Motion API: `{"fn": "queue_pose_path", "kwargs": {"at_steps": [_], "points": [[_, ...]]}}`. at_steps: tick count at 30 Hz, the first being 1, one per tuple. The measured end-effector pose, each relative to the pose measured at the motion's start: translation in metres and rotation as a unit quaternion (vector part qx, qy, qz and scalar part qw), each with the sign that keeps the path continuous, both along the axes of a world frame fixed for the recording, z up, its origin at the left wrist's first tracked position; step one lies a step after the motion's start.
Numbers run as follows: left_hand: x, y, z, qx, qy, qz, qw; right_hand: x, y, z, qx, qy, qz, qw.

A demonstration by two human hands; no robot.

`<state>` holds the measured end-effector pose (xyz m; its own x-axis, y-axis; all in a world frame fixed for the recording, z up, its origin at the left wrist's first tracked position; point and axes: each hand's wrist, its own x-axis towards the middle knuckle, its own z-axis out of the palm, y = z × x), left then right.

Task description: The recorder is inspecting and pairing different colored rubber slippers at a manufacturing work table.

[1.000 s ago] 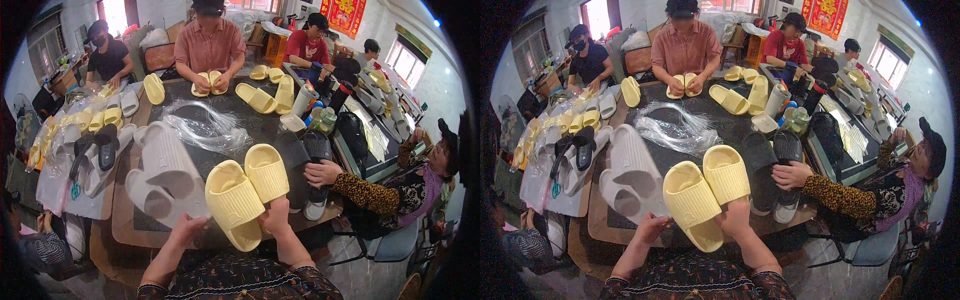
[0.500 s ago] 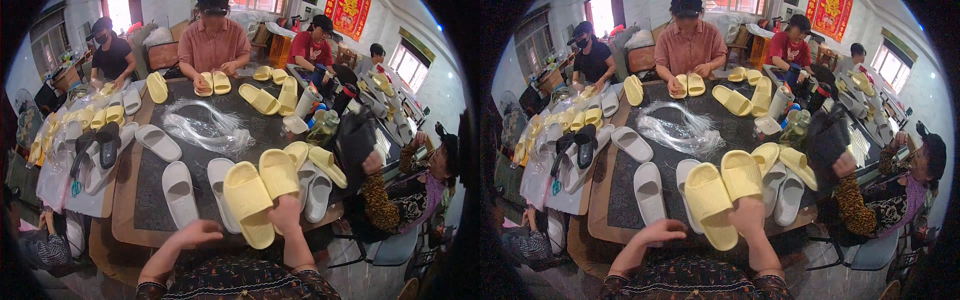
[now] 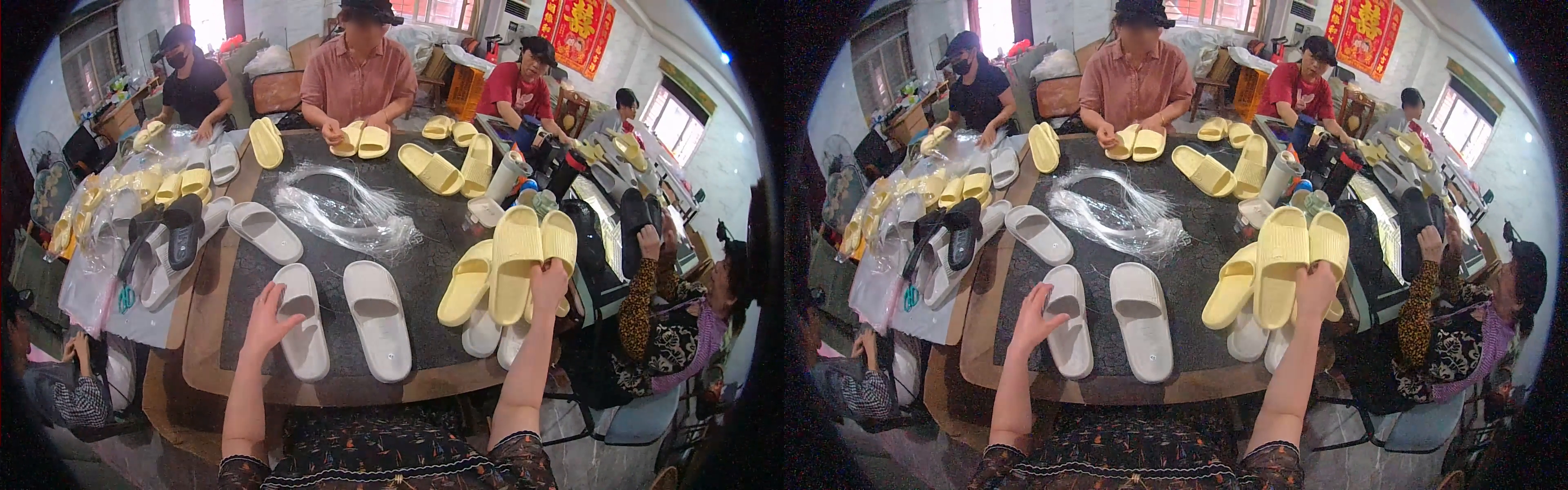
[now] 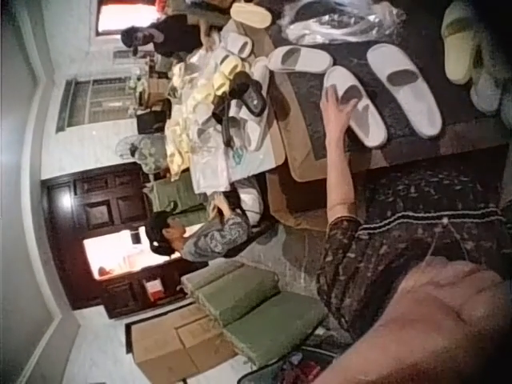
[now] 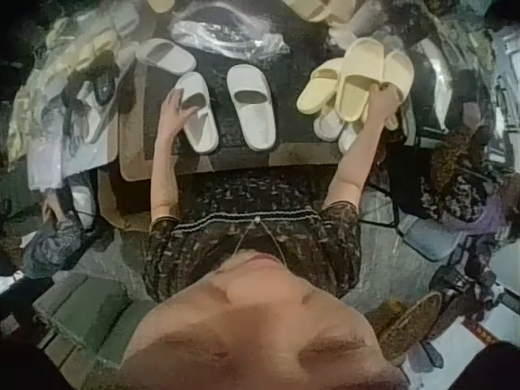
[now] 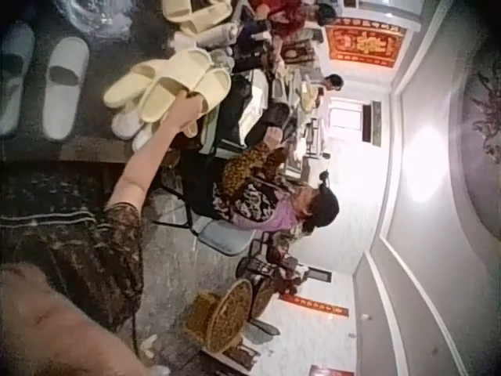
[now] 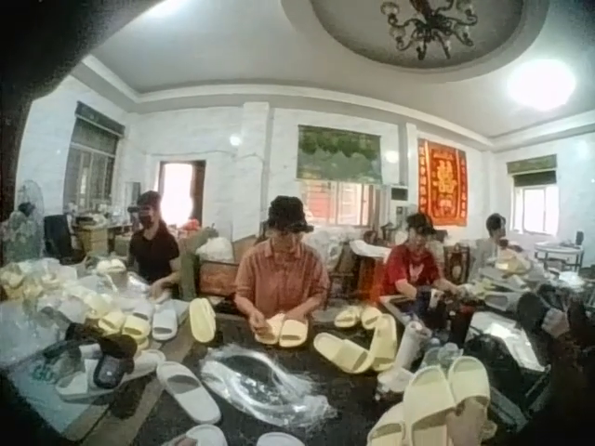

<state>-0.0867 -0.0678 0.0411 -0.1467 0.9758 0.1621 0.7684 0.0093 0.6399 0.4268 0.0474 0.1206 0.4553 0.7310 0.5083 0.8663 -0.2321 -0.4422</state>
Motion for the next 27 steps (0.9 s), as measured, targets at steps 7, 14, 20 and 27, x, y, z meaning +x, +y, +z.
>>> {"fn": "queue_pose_path", "kwargs": {"at_steps": [7,14,20,27], "points": [[0.006,0.0,-0.012,0.022,0.072,0.02,0.997,-0.011,-0.008,-0.025,0.031,0.136,0.095,0.986],[0.025,-0.002,-0.01,0.009,0.088,0.006,0.996,-0.102,-0.038,-0.034,0.201,0.013,0.237,0.95],[0.052,-0.013,-0.011,0.008,0.102,-0.02,0.995,-0.201,-0.029,-0.082,0.024,0.135,0.481,0.866],[0.056,-0.025,-0.001,0.019,0.039,-0.048,0.998,-0.222,-0.051,-0.101,-0.043,0.042,0.489,0.87]]}}
